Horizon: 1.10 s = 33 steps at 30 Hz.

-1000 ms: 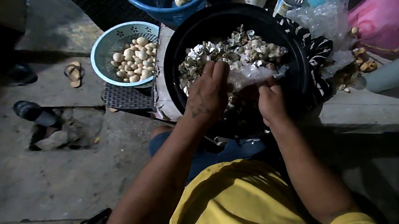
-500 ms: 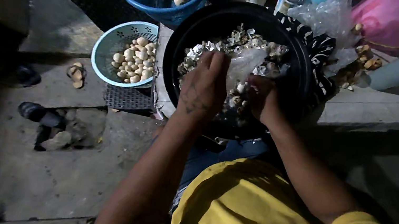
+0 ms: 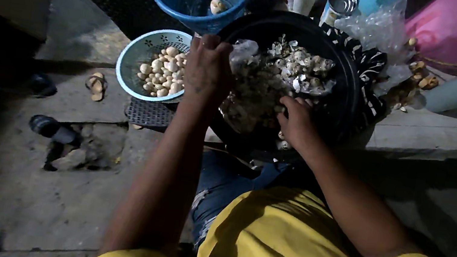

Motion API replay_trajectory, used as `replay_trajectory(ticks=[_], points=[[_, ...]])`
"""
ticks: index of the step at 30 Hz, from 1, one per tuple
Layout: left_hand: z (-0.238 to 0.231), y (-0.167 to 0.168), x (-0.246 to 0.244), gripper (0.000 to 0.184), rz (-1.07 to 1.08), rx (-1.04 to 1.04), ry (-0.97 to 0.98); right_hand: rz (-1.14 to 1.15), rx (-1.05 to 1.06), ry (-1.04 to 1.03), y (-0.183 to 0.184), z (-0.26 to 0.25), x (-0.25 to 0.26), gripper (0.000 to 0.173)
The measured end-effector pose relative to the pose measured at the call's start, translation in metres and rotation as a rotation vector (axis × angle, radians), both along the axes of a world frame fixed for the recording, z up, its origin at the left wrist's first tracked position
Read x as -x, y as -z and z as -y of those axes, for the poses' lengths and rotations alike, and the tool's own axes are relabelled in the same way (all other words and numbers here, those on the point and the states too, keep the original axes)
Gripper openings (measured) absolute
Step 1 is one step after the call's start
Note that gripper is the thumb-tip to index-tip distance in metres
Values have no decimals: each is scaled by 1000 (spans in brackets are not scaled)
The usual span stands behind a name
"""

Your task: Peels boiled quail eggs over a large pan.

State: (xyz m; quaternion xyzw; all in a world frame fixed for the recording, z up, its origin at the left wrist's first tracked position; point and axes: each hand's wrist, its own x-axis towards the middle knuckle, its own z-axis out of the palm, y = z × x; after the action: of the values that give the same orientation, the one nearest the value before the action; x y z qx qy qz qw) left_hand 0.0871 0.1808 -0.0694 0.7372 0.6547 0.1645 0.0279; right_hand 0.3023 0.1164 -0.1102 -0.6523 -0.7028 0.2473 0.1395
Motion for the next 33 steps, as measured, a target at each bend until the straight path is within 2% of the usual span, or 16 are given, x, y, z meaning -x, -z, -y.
replay_trajectory(ticks=[3,5,9,14,17,24,33], points=[[28,-6,-19,32,158,-117,-43,-144,-126,-12,0,3,-6,34],[56,-7,-39,35,341,-6,-40,-217,-238,-73,3,8,-7,32],[80,26,-57,31,716,155,61,-356,-524,-138,12,12,-3,24],[75,35,-48,19,1102,208,206,-528,-580,-163,12,12,-8,38],[78,34,-40,20,1302,222,252,-658,-540,-216,6,15,-10,32],[86,31,-37,22,1331,214,307,-676,-549,-203,10,13,-14,17],[81,37,-38,21,1298,164,341,-625,-539,-203,11,14,-16,10]])
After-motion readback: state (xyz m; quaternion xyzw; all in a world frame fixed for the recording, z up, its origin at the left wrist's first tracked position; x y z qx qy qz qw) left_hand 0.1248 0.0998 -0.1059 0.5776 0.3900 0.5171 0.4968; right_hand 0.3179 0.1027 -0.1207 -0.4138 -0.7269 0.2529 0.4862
